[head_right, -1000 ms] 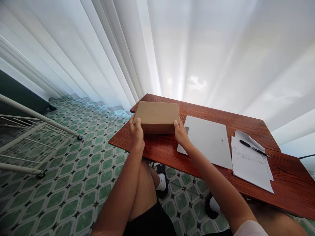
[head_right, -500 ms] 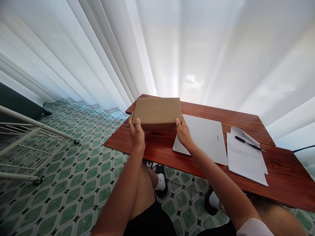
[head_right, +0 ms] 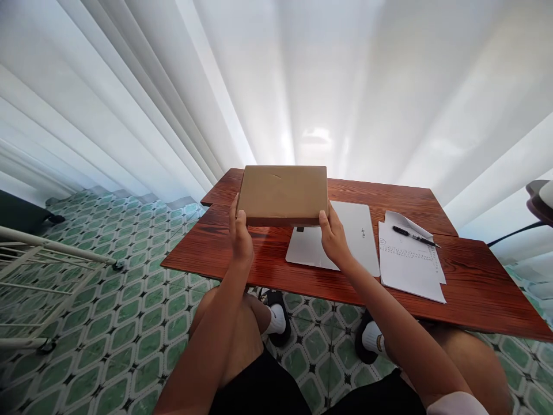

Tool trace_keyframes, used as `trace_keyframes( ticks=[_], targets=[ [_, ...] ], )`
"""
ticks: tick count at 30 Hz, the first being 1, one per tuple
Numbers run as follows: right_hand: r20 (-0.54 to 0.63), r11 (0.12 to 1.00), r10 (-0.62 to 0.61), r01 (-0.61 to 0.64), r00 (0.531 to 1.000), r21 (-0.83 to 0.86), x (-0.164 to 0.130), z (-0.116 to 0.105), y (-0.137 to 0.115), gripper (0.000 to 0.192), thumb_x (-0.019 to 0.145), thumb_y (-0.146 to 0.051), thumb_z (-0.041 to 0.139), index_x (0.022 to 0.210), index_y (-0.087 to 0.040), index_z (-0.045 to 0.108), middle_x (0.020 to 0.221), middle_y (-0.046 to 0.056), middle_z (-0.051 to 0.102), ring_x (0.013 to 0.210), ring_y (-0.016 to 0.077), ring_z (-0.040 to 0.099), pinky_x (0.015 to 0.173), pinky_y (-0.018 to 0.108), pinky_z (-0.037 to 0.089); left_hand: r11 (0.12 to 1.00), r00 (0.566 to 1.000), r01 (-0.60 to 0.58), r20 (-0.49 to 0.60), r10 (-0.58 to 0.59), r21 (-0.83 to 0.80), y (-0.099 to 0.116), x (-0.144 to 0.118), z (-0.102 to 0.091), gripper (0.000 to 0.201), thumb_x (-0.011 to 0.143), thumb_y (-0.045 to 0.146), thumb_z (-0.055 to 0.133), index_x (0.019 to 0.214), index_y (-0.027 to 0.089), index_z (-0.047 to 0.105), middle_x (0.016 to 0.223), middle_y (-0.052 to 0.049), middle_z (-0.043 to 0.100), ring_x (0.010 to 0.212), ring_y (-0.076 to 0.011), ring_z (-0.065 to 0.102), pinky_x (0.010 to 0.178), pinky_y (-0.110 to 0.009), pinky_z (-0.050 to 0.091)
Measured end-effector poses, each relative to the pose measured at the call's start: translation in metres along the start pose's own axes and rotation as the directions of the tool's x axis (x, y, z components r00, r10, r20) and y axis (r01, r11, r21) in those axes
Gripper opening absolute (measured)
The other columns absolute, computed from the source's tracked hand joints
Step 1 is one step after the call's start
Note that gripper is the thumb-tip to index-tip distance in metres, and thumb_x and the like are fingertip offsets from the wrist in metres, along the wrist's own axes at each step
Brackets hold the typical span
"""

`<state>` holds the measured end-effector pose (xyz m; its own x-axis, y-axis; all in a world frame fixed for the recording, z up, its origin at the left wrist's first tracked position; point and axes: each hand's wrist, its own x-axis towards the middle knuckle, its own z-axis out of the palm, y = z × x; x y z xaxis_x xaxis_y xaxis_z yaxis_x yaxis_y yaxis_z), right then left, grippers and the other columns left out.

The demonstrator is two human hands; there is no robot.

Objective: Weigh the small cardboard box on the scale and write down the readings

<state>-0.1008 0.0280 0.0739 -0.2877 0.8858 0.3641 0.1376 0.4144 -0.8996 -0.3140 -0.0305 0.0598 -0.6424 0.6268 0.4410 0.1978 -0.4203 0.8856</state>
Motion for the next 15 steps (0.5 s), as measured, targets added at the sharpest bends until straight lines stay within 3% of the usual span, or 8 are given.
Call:
trace_keyframes(
  ticks=[3, 10, 15],
  targets=[
    [-0.014, 1.000, -0.016, 0.016, 1.000, -0.017, -0.004, -0.020, 0.005, 0.063, 0.106, -0.065, 0.031, 0.159, -0.032, 0.040, 0.164, 0.001, 0.039, 0.154, 0.0252, 0.031, 0.129, 0.047, 0.023, 1.000, 0.998, -0.016, 0.057, 0.015, 0.015, -0.001, -0.001, 0.007, 0.058, 0.102, 0.061, 0.045, 0.145, 0.024, 0.058, 0.156, -0.007, 0.048, 0.149, -0.0248, 0.037, 0.125, -0.036, 0.029],
    [-0.037, 1.000, 0.014, -0.014, 0.999, 0.009, -0.014, -0.070, 0.023, 0.062, 0.103, -0.069, 0.036, 0.156, -0.039, 0.044, 0.165, -0.003, 0.037, 0.155, 0.0278, 0.028, 0.129, 0.051, 0.025, 0.996, 0.985, 0.086, 0.147, -0.089, 0.030, 0.005, -0.004, 0.031, 0.061, 0.098, 0.069, 0.045, 0.137, 0.026, 0.066, 0.140, -0.007, 0.062, 0.131, -0.0286, 0.056, 0.110, -0.037, 0.048],
    [-0.077, 1.000, -0.019, 0.018, 0.997, -0.014, -0.024, -0.097, 0.030, 0.058, 0.105, -0.065, 0.035, 0.155, -0.037, 0.046, 0.162, -0.001, 0.042, 0.153, 0.0283, 0.033, 0.129, 0.054, 0.024, 0.997, 0.975, 0.072, 0.210, -0.074, 0.020, 0.009, -0.012, 0.058, 0.059, 0.100, 0.066, 0.043, 0.137, 0.026, 0.066, 0.137, -0.008, 0.064, 0.128, -0.0273, 0.059, 0.106, -0.037, 0.050]
  ],
)
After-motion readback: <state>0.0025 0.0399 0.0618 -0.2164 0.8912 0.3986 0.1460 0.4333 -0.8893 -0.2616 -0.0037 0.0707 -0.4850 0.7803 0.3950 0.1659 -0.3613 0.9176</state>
